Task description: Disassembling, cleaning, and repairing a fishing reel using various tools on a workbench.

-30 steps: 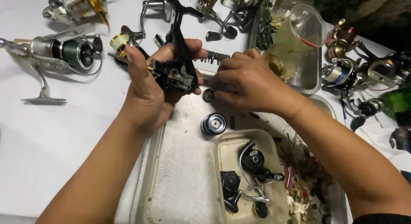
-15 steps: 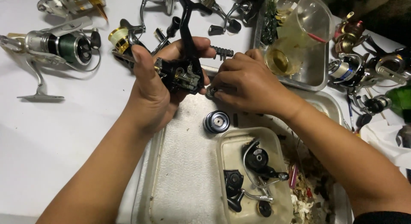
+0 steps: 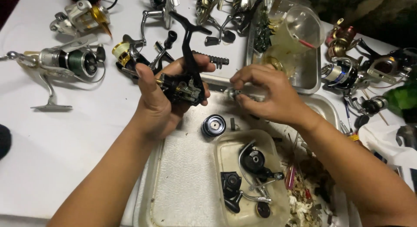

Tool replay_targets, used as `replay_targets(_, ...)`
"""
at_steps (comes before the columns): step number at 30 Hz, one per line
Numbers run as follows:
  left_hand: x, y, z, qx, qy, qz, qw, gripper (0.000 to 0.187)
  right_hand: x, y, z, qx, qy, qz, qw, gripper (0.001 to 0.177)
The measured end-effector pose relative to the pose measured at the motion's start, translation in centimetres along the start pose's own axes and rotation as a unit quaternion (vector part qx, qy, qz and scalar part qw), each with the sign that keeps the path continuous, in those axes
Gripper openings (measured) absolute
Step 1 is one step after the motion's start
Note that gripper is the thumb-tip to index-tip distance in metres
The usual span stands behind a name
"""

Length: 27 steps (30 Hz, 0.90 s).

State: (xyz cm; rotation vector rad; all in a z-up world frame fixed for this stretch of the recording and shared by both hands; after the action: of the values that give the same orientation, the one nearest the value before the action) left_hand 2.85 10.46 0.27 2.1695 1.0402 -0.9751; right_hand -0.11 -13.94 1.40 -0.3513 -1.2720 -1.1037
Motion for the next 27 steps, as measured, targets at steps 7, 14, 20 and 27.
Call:
replay_targets(7,-0.7,0.6,1.5,0.039,0.035,0.025,0.998,0.107,4.9,-6.0,1.1,-0.2,0.202,-0.069,0.956,0.018)
replay_targets(14,-5.2,3.1,2.8,0.094,0.106,-0.037,0.989,0.112,6.4,-11.0,-0.3,-0.235,0.454,-0.216,0.832,0.015)
replay_targets(20,-8.2,6.1,6.3,0.141,0.098,0.015,0.985,0.105,5.7,-13.2,-0.5,-0.296,0.56,-0.255,0.731,0.014)
replay_targets(27,-8.3,7.0,9.5,0.158,0.063,0.037,0.985,0.105,4.6,-14.5,-1.7,-0.262,0.573,-0.313,0.711,0.014)
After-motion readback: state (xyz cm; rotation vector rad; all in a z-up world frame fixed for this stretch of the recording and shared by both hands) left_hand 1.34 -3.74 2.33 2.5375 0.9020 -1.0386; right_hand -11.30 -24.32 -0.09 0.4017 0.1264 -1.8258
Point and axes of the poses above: each hand's wrist, its own y-axis towards the middle knuckle, its own x-axis out of the back of the hand, z = x × y, the point moved 2 cm from there along y, towards the middle knuckle, and after that the axes turned 14 degrees about -y, right-handed, at the moved point
